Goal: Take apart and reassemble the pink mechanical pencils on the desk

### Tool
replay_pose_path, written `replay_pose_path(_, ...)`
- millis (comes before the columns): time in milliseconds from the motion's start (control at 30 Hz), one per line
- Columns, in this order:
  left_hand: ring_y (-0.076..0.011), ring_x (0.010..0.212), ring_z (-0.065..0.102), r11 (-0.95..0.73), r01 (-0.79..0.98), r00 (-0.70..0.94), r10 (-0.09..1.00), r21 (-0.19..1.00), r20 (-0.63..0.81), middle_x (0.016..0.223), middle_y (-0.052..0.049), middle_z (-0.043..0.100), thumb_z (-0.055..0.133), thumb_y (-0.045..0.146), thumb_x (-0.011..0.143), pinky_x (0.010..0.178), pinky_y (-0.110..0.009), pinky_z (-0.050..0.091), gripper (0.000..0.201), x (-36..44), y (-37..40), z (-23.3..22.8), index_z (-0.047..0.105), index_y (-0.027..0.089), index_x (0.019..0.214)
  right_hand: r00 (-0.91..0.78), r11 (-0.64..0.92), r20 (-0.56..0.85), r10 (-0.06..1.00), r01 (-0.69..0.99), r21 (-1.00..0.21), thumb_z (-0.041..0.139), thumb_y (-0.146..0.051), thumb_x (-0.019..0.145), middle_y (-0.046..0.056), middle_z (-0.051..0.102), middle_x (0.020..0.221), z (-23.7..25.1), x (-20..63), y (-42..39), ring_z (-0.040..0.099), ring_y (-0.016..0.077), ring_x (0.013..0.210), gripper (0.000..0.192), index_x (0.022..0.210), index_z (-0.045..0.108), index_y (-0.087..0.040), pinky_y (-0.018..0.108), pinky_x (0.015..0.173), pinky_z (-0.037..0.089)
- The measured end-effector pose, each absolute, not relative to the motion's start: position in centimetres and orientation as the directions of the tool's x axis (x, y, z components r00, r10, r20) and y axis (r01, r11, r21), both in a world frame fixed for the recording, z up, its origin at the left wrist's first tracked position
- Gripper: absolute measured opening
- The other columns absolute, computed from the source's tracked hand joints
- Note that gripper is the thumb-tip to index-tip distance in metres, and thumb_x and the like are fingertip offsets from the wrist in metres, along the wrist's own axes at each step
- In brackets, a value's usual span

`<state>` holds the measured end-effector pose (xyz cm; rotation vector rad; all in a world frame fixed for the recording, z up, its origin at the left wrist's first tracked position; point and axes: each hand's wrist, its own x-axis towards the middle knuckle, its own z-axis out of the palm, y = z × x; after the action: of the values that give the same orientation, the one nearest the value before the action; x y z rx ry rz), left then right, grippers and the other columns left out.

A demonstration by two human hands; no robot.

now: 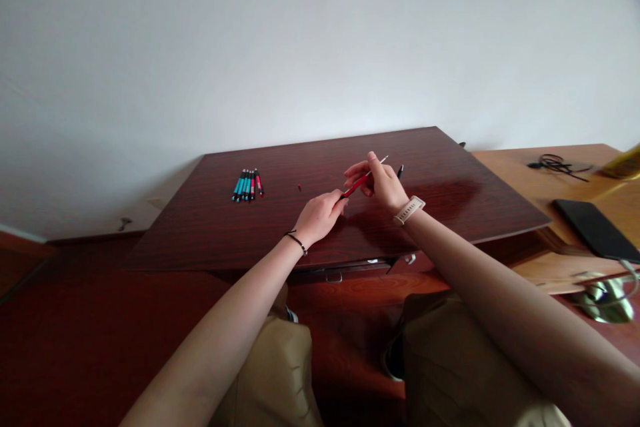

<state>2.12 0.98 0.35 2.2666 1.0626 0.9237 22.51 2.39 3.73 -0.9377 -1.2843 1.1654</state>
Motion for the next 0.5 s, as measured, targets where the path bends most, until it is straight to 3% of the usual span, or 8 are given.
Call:
replay_pose_path(133, -0.0208, 0.075, 0.067, -0.6, 0.506, 0.489, 0.791, 0.619, 0.368, 0.082, -0.004, 0.07, 0.052, 0.033, 0.11, 0.076, -0.031, 0.044, 0.027, 2.14, 0.94, 0.46, 0.06, 0.023, 0.085, -0.062, 0.291, 0.292, 0.955, -0.01, -0.957, 0.038, -0.092, 0.094, 0.011, 0.079, 0.08, 3.58, 22.74, 2.43, 0.049, 0.0116, 0.05, 0.085, 0.084, 0.077, -0.018, 0.029, 0.047, 0.039)
replay_pose_path(333, -0.0203, 0.079, 0.069, -0.583, 0.607, 0.512, 0.807, 0.54, 0.296, 0.086, -0.003, 0.072, 0.048, 0.034, 0.112, 0.078, -0.03, 0.047, 0.029, 2.22, 0.79, 1.0, 0.057, 0.023, 0.087, -0.109, 0.289, 0.285, 0.952, 0.025, -0.957, 0.026, -0.093, 0.095, 0.014, 0.082, 0.087, 3.53, 22.6, 2.12, 0.056, 0.0141, 0.054, 0.096, 0.098, 0.081, -0.015, 0.03, 0.051, 0.046)
replay_pose_path(500, -0.0197, 0.077, 0.069, -0.583, 0.614, 0.511, 0.807, 0.532, 0.294, 0.084, -0.003, 0.071, 0.048, 0.035, 0.111, 0.075, -0.029, 0.046, 0.03, 2.2, 0.76, 1.14, 0.055, 0.023, 0.085, -0.103, 0.311, 0.302, 0.948, 0.093, -0.946, 0.025, -0.092, 0.096, 0.014, 0.082, 0.089, 3.58, 22.73, 2.04, 0.059, 0.0154, 0.056, 0.096, 0.104, 0.082, -0.015, 0.03, 0.053, 0.047)
